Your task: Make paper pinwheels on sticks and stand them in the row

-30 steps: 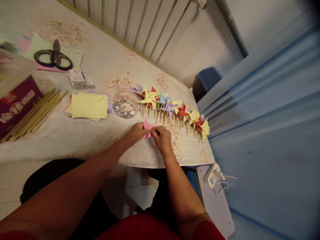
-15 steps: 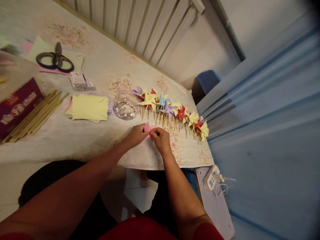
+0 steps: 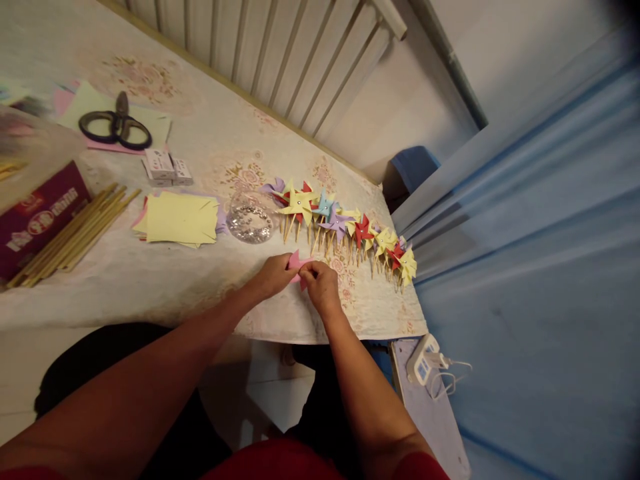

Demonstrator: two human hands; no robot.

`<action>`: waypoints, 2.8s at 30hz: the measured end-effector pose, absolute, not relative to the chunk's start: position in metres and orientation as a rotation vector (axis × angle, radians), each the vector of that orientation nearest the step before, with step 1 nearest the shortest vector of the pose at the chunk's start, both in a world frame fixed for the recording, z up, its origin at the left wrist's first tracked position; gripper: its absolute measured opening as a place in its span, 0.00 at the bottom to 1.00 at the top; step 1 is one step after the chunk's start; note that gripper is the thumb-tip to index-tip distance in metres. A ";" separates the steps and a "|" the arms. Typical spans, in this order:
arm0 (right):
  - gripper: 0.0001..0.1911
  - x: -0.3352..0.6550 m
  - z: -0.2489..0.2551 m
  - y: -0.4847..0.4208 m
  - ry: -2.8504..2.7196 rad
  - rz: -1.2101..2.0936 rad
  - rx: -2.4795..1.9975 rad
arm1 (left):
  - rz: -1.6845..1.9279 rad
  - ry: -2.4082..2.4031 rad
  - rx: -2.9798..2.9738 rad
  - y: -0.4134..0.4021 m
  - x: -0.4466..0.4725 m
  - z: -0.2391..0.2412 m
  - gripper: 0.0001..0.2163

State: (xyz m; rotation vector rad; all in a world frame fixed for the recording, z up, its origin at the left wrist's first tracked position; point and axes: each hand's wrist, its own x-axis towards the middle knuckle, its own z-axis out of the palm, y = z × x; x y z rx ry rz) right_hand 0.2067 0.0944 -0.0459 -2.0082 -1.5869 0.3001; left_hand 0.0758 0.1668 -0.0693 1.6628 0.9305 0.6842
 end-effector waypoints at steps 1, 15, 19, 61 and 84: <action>0.08 0.207 -0.042 0.093 -1.678 0.232 -2.009 | 0.669 0.936 1.675 0.167 0.076 -0.069 0.04; 0.08 0.207 -0.049 0.095 -1.547 0.340 -1.993 | 0.627 0.949 1.760 0.169 0.076 -0.072 0.04; 0.06 0.207 -0.038 0.092 -1.784 0.163 -2.002 | 0.621 0.945 1.754 0.168 0.077 -0.073 0.05; 0.07 0.208 -0.042 0.100 -1.685 0.300 -2.000 | 0.632 0.941 1.743 0.171 0.075 -0.074 0.04; 0.09 0.205 -0.050 0.102 -1.373 0.526 -2.014 | 0.646 0.922 1.726 0.172 0.075 -0.073 0.04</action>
